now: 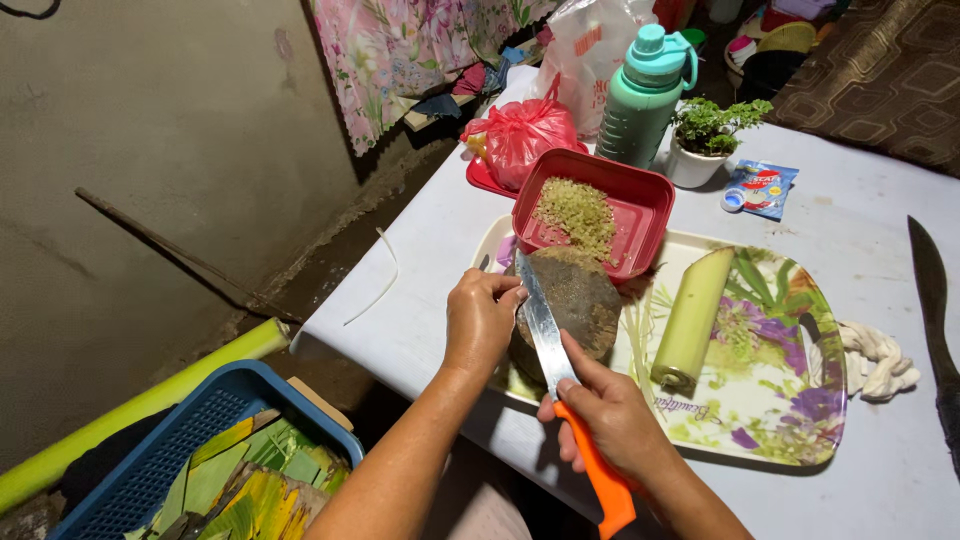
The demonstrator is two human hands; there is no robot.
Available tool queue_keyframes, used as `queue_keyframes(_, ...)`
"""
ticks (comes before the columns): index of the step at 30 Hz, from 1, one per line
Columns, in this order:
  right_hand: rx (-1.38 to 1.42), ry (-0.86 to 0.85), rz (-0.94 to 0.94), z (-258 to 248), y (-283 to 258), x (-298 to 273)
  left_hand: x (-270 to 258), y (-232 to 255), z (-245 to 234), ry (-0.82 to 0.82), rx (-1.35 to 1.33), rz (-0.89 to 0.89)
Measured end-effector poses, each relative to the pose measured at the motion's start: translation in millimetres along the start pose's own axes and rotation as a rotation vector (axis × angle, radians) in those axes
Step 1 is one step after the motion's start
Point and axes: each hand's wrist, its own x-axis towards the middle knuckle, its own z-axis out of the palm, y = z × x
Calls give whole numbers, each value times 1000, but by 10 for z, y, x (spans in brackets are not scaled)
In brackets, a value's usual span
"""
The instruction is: The person grates a green vegetable on a wooden grater, collecting the grated material in a red container. They repeatedly scrape the grater with a knife to transfer the grated pieces into the container.
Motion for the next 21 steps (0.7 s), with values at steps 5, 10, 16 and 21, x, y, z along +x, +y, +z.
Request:
queue_keyframes(5, 34, 4, -26, -74, -112, 56, 186, 79, 60, -17, 32, 29)
queue_keyframes(10, 77, 78, -93, -258, -353, 163, 649, 284, 282, -80, 79, 173)
queue_keyframes(16, 187, 131, -118, -595, -469, 247, 1185, 488, 741, -322, -34, -93)
queue_keyframes(21, 264, 142, -79, -837, -364, 299, 1433, 334, 1122, -264, 241, -28)
